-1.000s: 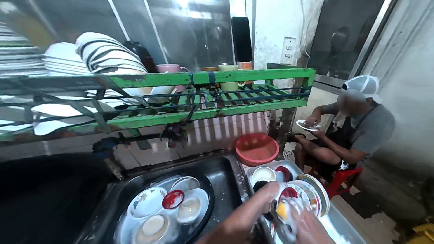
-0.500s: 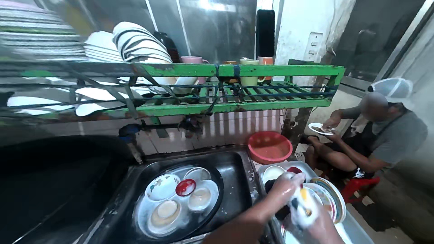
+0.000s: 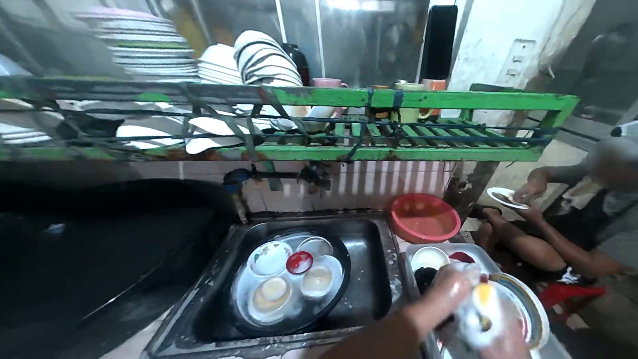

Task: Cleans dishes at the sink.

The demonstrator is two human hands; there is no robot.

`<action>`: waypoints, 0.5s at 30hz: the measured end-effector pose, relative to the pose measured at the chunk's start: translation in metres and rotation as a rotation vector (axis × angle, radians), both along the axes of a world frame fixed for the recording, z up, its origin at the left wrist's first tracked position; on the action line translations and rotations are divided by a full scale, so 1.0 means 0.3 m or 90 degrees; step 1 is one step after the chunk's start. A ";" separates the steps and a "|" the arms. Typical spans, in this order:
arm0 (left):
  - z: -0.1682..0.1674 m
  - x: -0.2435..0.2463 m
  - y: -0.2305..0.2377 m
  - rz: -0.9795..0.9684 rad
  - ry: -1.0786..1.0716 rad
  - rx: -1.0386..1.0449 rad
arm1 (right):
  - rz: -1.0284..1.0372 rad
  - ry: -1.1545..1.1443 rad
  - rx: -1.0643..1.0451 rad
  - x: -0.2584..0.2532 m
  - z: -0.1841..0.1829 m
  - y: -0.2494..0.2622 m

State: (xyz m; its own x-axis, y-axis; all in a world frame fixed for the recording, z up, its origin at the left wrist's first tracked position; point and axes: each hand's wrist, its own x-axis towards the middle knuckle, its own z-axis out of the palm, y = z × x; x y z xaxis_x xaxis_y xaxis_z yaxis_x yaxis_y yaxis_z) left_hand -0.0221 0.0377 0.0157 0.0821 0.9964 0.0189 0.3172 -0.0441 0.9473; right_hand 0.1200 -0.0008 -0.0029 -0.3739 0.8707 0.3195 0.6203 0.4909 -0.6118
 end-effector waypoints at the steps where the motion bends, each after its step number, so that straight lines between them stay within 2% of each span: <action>1: 0.014 -0.023 0.008 -0.064 -0.006 -0.093 | 0.062 -0.081 0.095 0.016 -0.023 -0.011; 3: -0.001 -0.051 0.032 -0.107 -0.102 -0.259 | 0.137 -0.156 0.205 0.040 -0.067 -0.012; 4: -0.015 -0.054 0.034 -0.084 -0.136 -0.270 | 0.124 -0.137 0.177 0.037 -0.075 -0.007; 7: -0.032 -0.013 0.005 0.064 -0.178 -0.087 | -0.042 0.061 -0.142 -0.006 -0.013 0.033; 8: -0.037 -0.004 -0.003 0.087 -0.196 -0.057 | -0.054 0.076 -0.228 -0.005 0.028 0.058; 10: -0.053 -0.016 -0.006 0.074 -0.264 -0.115 | 0.008 0.005 -0.254 0.024 0.082 0.097; 11: -0.059 -0.027 -0.003 0.057 -0.317 -0.184 | 0.051 -0.050 -0.179 0.043 0.094 0.105; 13: -0.063 -0.048 0.004 0.015 -0.412 -0.319 | 0.109 -0.144 0.146 0.069 0.054 0.139; 14: -0.056 -0.052 0.002 -0.007 -0.430 -0.355 | 0.112 -0.182 0.290 0.072 0.026 0.162; 15: -0.047 -0.051 -0.001 -0.011 -0.428 -0.355 | 0.100 -0.201 0.379 0.071 -0.004 0.177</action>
